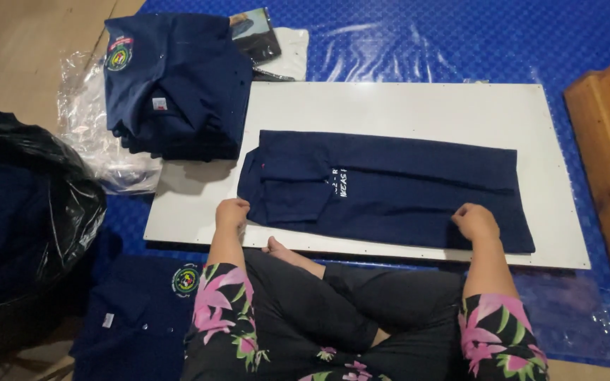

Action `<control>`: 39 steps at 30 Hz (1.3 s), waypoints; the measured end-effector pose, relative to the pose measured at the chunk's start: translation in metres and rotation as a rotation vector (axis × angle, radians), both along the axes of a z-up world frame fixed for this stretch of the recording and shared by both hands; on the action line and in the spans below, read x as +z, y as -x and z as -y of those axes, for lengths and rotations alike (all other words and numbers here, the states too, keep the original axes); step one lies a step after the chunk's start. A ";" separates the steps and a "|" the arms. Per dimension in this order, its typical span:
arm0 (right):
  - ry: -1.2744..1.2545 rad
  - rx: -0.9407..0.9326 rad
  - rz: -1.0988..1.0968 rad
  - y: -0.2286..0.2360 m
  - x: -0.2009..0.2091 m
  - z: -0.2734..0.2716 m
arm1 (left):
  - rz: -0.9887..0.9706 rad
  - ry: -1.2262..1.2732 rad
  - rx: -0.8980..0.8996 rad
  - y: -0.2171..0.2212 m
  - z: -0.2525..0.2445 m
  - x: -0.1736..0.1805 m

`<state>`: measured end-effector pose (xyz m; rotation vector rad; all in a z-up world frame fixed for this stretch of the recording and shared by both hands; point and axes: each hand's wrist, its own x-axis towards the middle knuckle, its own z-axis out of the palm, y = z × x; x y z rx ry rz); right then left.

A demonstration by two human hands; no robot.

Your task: The person folds a navy blue polo shirt on a white board by hand, smoothing the fabric and aligning the sleeves and collar before placing it on a stack.

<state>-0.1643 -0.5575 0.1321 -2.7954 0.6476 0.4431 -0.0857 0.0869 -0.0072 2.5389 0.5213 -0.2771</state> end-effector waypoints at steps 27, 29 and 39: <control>-0.108 -0.151 0.164 -0.004 0.047 -0.002 | -0.224 0.324 0.172 0.011 0.014 0.045; -0.141 -0.096 -0.025 -0.006 0.021 0.007 | -0.329 0.342 0.228 0.012 0.016 0.067; -0.260 -0.020 -0.056 -0.009 -0.046 0.053 | -0.552 -0.186 -0.031 0.017 0.035 0.130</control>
